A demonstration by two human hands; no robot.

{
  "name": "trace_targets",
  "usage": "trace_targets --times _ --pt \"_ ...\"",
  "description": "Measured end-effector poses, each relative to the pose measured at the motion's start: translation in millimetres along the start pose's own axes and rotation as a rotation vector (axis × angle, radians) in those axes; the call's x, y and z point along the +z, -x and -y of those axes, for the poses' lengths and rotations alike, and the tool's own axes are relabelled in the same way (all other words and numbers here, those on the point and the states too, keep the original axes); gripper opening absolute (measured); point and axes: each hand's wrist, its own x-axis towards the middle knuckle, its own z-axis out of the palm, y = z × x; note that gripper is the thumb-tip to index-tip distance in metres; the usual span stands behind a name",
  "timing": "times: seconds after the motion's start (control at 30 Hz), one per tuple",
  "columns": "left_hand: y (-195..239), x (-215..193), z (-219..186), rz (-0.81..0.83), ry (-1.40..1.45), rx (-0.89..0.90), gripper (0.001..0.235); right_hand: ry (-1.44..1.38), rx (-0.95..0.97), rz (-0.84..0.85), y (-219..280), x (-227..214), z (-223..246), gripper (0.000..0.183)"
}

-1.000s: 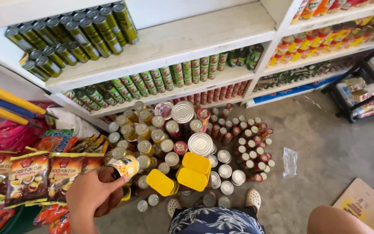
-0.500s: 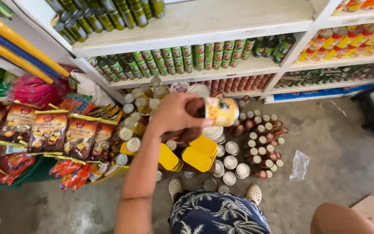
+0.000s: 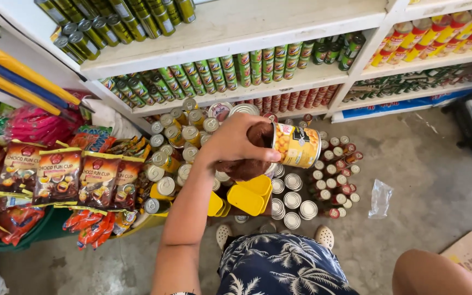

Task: The person wipes the exterior of canned goods with a brown cloth and places them on a shelf. The person handles multiple cans, wiping each one individually before stacking them on the shelf.

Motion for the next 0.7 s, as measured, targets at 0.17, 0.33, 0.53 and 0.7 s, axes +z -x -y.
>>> trace_targets --times 0.17,0.33,0.53,0.7 --pt "-2.5 -0.5 -12.8 0.091 -0.143 -0.02 0.045 -0.042 -0.07 0.037 -68.1 59.8 -18.9 0.059" --pt "-11.5 6.7 -14.6 0.213 -0.382 0.001 0.057 0.166 0.246 0.826 -114.1 145.1 -55.7 0.116" --pt "-24.3 26.9 65.8 -0.119 0.337 0.087 0.05 -0.519 0.685 0.376 -41.8 200.2 -186.3 0.094" --pt "-18.3 112.9 32.9 -0.86 0.544 0.284 0.038 -1.239 1.296 -0.282 -62.5 251.3 -173.0 0.087"
